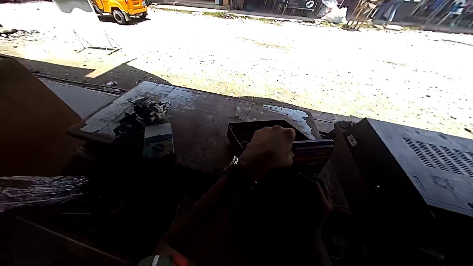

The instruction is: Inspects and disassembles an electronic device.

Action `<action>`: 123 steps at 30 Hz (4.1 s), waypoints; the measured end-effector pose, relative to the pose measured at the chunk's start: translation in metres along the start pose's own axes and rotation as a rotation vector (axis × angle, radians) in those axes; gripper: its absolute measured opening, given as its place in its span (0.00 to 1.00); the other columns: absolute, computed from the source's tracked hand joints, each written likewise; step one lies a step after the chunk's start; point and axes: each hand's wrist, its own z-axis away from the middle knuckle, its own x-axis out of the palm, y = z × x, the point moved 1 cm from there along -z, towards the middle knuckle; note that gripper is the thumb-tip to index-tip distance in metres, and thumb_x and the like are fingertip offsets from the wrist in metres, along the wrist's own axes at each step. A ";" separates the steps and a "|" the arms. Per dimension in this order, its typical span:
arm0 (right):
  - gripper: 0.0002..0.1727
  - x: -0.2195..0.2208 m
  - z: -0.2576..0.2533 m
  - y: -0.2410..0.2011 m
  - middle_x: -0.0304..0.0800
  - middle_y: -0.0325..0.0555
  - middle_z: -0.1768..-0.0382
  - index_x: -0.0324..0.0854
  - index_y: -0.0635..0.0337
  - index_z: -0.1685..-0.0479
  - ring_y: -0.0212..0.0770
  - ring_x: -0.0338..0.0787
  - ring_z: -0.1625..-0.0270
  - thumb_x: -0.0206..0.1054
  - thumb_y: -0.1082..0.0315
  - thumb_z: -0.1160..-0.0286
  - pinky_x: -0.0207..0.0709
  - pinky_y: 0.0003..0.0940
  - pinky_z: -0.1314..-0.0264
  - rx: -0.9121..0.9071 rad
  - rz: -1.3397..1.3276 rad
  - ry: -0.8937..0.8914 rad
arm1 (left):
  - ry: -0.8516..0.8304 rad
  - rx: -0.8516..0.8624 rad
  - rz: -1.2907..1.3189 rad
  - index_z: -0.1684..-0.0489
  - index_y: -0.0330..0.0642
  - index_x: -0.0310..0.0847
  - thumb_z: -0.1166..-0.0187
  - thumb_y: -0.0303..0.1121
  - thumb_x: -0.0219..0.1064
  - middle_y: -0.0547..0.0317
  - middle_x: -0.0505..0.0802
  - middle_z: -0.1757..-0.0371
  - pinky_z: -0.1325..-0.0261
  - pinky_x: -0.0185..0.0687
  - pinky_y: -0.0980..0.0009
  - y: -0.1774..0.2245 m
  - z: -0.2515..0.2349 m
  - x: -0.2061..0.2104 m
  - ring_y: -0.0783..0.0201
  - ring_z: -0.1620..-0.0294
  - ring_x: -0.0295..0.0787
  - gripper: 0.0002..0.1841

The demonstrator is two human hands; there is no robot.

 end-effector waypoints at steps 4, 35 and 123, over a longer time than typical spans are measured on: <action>0.10 -0.002 -0.002 0.001 0.89 0.54 0.54 0.94 0.62 0.55 0.44 0.86 0.42 0.75 0.68 0.31 0.79 0.27 0.38 -0.013 -0.030 -0.011 | -0.018 0.013 0.013 0.61 0.44 0.85 0.26 0.39 0.74 0.58 0.89 0.68 0.66 0.83 0.55 -0.001 -0.006 0.003 0.57 0.64 0.89 0.09; 0.15 -0.006 -0.002 0.008 0.88 0.50 0.58 0.92 0.65 0.60 0.38 0.86 0.47 0.79 0.60 0.35 0.79 0.24 0.42 0.091 -0.033 0.015 | -0.031 0.005 0.005 0.58 0.43 0.84 0.27 0.38 0.76 0.57 0.88 0.67 0.64 0.81 0.55 0.004 -0.003 -0.001 0.56 0.63 0.88 0.10; 0.15 -0.010 0.002 0.008 0.90 0.47 0.50 0.94 0.57 0.50 0.44 0.87 0.41 0.80 0.75 0.38 0.85 0.40 0.39 0.143 -0.111 -0.005 | 0.078 0.058 0.566 0.43 0.16 0.73 0.24 0.20 0.65 0.37 0.88 0.48 0.40 0.84 0.73 -0.050 -0.014 0.059 0.66 0.45 0.87 0.16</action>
